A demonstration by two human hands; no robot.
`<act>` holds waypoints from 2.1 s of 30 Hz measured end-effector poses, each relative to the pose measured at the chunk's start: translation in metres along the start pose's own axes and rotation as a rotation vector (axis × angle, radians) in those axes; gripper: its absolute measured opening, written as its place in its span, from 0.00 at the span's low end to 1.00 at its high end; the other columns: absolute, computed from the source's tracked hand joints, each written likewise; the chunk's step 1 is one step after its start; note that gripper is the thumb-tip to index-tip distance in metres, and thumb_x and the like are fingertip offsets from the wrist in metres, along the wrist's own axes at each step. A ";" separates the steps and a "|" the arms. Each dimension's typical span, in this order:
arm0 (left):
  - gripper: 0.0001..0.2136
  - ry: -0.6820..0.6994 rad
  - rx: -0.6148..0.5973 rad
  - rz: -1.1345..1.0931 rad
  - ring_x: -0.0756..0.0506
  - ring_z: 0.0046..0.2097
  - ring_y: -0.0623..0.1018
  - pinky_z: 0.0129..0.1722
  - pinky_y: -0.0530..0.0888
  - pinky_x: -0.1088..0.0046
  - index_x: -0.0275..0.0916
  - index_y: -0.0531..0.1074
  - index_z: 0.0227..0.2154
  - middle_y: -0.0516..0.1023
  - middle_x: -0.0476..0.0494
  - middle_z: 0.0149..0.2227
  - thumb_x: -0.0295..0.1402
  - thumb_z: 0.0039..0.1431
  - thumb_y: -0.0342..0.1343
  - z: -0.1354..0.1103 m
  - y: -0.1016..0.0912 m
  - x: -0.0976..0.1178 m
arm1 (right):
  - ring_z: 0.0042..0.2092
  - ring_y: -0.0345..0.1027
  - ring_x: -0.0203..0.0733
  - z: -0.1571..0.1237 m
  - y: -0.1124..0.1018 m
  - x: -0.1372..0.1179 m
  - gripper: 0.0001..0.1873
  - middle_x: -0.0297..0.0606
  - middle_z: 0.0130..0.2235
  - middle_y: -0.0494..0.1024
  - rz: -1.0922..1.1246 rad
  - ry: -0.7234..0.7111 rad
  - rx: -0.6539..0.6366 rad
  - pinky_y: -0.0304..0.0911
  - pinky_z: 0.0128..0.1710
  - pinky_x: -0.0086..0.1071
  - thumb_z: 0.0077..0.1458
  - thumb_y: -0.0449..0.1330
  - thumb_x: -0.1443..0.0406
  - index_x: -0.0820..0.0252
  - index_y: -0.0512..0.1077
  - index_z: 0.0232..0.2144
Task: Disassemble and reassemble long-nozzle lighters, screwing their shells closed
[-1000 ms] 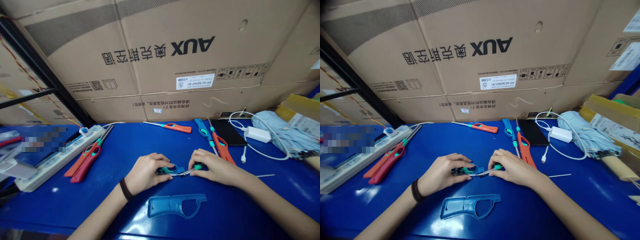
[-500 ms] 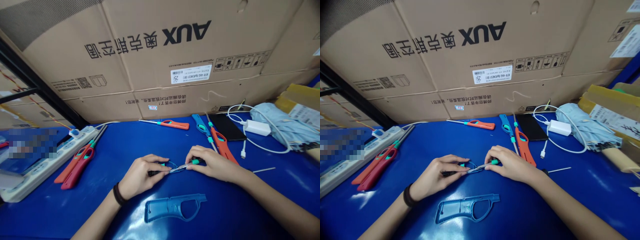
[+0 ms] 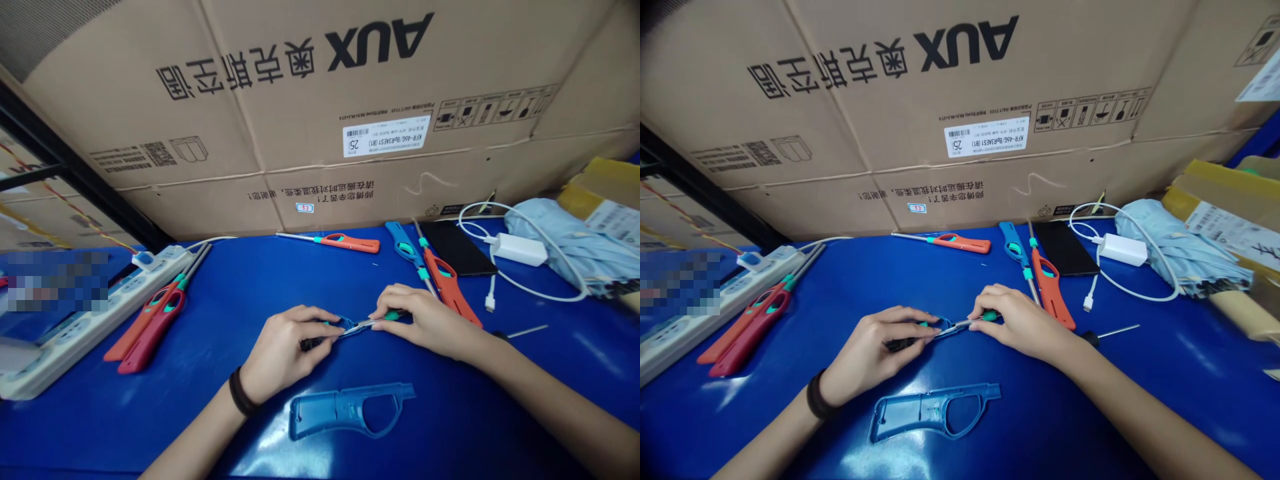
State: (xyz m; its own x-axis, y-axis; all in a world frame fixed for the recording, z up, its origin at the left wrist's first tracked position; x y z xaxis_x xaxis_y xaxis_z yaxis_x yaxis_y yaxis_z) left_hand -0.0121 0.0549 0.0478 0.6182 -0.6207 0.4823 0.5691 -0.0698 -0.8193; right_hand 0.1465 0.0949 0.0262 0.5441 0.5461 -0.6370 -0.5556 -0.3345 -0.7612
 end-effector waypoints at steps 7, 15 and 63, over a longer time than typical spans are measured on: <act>0.09 0.005 -0.012 -0.076 0.47 0.40 0.79 0.42 0.75 0.70 0.47 0.79 0.39 0.80 0.46 0.42 0.30 0.58 0.56 0.003 -0.001 -0.006 | 0.42 0.66 0.41 0.002 0.000 -0.001 0.08 0.36 0.37 0.74 -0.011 0.014 -0.054 0.60 0.41 0.35 0.58 0.57 0.59 0.56 0.72 0.34; 0.09 0.011 -0.042 -0.131 0.47 0.42 0.78 0.44 0.75 0.70 0.46 0.78 0.39 0.79 0.45 0.43 0.31 0.59 0.55 0.004 -0.002 -0.009 | 0.41 0.67 0.40 0.000 0.003 -0.011 0.09 0.37 0.38 0.72 -0.092 -0.028 -0.057 0.61 0.41 0.36 0.62 0.51 0.60 0.56 0.68 0.37; 0.07 -0.014 -0.020 -0.139 0.47 0.41 0.79 0.44 0.75 0.70 0.45 0.79 0.37 0.79 0.46 0.41 0.30 0.58 0.57 0.004 -0.002 -0.013 | 0.43 0.70 0.41 0.002 0.006 -0.022 0.10 0.37 0.40 0.78 -0.141 -0.128 -0.054 0.64 0.44 0.35 0.60 0.54 0.67 0.59 0.75 0.40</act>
State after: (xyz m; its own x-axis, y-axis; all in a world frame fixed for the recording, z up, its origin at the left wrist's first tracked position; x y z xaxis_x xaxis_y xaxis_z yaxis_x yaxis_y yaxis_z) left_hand -0.0189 0.0656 0.0443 0.5417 -0.5926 0.5961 0.6393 -0.1700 -0.7499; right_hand 0.1301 0.0825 0.0361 0.5279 0.6822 -0.5058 -0.4428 -0.2871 -0.8494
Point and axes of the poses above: each hand's wrist, its own z-axis towards the middle knuckle, its own y-axis out of the palm, x = y × z, the point moved 8 cm from there along z, towards the middle knuckle
